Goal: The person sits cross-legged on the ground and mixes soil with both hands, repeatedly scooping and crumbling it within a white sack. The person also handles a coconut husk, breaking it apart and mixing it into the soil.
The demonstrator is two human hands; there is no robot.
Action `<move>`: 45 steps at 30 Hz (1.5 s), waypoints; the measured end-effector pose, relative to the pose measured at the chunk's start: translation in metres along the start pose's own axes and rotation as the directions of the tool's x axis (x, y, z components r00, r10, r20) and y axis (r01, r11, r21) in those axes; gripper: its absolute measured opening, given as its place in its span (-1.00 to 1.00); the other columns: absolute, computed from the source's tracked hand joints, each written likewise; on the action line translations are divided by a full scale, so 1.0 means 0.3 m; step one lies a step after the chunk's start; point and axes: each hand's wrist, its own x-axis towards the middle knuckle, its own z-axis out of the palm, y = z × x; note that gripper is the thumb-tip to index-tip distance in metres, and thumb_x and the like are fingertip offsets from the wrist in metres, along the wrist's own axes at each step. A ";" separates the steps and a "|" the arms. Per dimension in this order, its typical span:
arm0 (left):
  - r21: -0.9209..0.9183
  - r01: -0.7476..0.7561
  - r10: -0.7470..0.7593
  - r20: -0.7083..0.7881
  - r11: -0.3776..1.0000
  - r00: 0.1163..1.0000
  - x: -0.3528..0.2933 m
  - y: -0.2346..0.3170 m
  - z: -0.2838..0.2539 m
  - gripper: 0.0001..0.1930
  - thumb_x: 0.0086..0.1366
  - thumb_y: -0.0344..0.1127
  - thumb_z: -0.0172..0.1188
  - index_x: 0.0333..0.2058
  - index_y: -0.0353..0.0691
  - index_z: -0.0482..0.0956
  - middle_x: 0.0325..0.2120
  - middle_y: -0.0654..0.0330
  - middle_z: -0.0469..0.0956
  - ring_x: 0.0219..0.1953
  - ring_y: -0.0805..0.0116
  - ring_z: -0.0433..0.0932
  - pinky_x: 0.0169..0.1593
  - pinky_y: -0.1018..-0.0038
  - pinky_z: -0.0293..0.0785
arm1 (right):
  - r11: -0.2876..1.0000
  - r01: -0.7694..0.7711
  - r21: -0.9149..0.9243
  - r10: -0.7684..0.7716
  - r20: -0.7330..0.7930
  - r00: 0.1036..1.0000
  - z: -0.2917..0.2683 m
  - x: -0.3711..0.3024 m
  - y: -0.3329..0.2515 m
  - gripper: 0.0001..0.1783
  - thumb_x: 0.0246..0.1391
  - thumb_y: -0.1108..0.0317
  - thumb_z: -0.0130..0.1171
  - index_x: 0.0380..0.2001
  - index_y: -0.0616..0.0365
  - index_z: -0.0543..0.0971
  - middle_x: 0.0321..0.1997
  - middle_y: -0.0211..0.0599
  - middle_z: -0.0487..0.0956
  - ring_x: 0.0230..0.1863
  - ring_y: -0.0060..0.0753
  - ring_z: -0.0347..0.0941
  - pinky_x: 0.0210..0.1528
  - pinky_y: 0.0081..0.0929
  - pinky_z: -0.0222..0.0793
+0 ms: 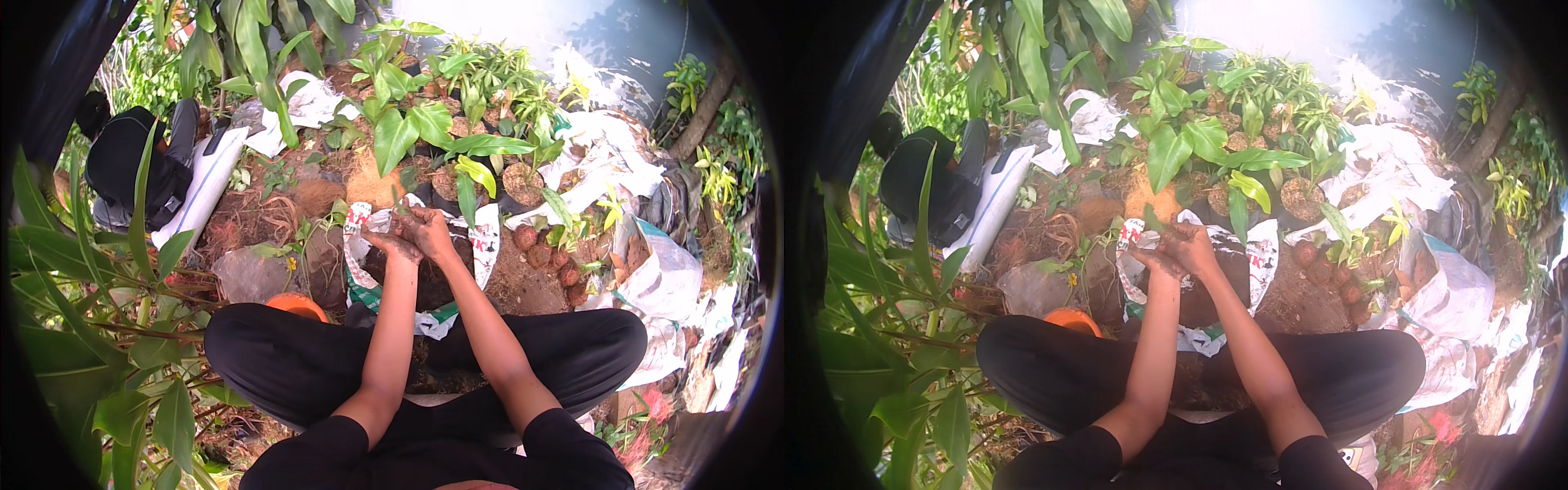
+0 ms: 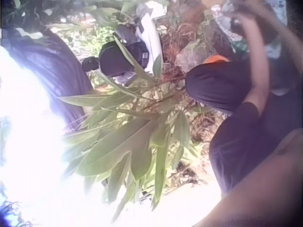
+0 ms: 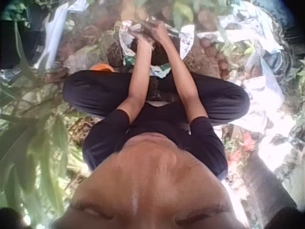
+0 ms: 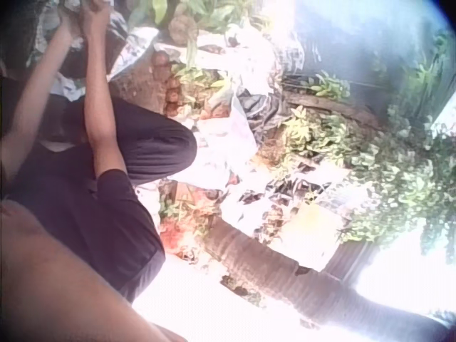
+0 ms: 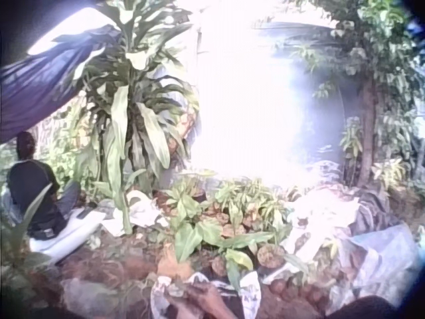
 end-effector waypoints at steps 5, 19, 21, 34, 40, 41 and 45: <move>0.007 -0.017 0.017 -0.061 1.000 0.998 0.002 0.024 -0.019 0.04 0.04 0.59 -0.23 0.11 -0.37 0.19 -0.03 -0.08 0.50 -0.06 0.09 0.50 0.10 0.21 0.40 | 0.989 -0.147 0.015 0.148 -0.067 0.987 0.016 0.008 -0.003 -0.80 0.15 0.38 0.15 -0.46 0.31 0.58 -0.53 -0.38 0.54 -0.55 -0.61 0.40 -0.45 -0.59 0.37; 0.797 0.065 -0.193 0.065 0.600 0.979 0.021 -0.104 -0.028 -0.12 0.21 0.46 -0.21 0.36 0.10 -0.08 0.35 0.12 -0.03 0.21 -0.08 0.22 0.19 -0.04 0.17 | 0.932 -0.343 -0.116 0.319 -0.186 0.929 -0.242 0.054 -0.120 -0.24 0.19 -0.36 -0.19 -0.43 0.19 0.59 -0.48 -0.31 0.56 -0.49 -0.49 0.44 -0.38 -0.56 0.33; 0.831 0.039 -0.314 0.165 0.555 0.935 0.059 -0.104 -0.042 -0.21 0.30 0.31 -0.14 0.33 -0.08 0.03 0.30 0.11 0.10 0.21 0.09 0.27 0.19 0.08 0.23 | 0.917 -0.291 -0.273 0.253 -0.164 0.953 -0.269 0.054 -0.095 -0.15 0.19 -0.41 -0.29 -0.29 0.25 0.59 -0.37 -0.23 0.57 -0.34 -0.45 0.45 -0.19 -0.52 0.35; 0.804 -0.166 -0.027 0.221 0.571 0.975 0.046 0.021 -0.010 -0.64 0.25 -0.22 0.26 -0.06 -0.26 0.45 -0.25 0.15 0.56 -0.34 0.29 0.63 -0.33 0.38 0.63 | 0.910 -0.140 -0.391 0.142 -0.023 0.990 -0.224 0.053 -0.095 -0.34 0.20 -0.13 0.03 0.02 0.32 0.43 -0.04 -0.01 0.53 -0.05 -0.25 0.45 0.02 -0.40 0.31; 0.809 -0.257 0.119 0.228 0.529 0.966 0.082 0.148 -0.017 -0.67 0.21 -0.32 0.28 -0.08 -0.26 0.46 -0.31 0.15 0.57 -0.43 0.31 0.63 -0.45 0.39 0.64 | 0.863 -0.222 -0.455 0.261 0.025 0.965 -0.263 0.054 0.148 -0.55 0.18 0.05 0.15 -0.06 0.22 0.50 -0.22 -0.37 0.57 -0.24 -0.57 0.44 -0.19 -0.55 0.37; 0.813 -0.286 0.131 0.255 0.508 0.958 0.091 0.174 -0.018 -0.68 0.23 -0.31 0.26 -0.08 -0.26 0.46 -0.30 0.15 0.57 -0.43 0.30 0.63 -0.41 0.37 0.65 | 0.855 -0.216 -0.471 0.276 0.062 0.959 -0.255 0.048 0.186 -0.56 0.18 0.07 0.17 -0.07 0.22 0.51 -0.23 -0.36 0.58 -0.26 -0.56 0.45 -0.18 -0.54 0.38; 0.811 -0.292 0.130 0.263 0.507 0.956 0.065 0.241 -0.004 -0.63 0.26 -0.25 0.22 -0.01 -0.24 0.43 -0.23 0.12 0.56 -0.33 0.25 0.63 -0.34 0.38 0.62 | 0.780 -0.163 -0.604 0.325 0.168 0.931 -0.151 -0.035 0.365 -0.50 0.09 0.13 0.24 -0.03 0.29 0.48 -0.20 -0.13 0.62 -0.16 -0.31 0.53 -0.03 -0.38 0.41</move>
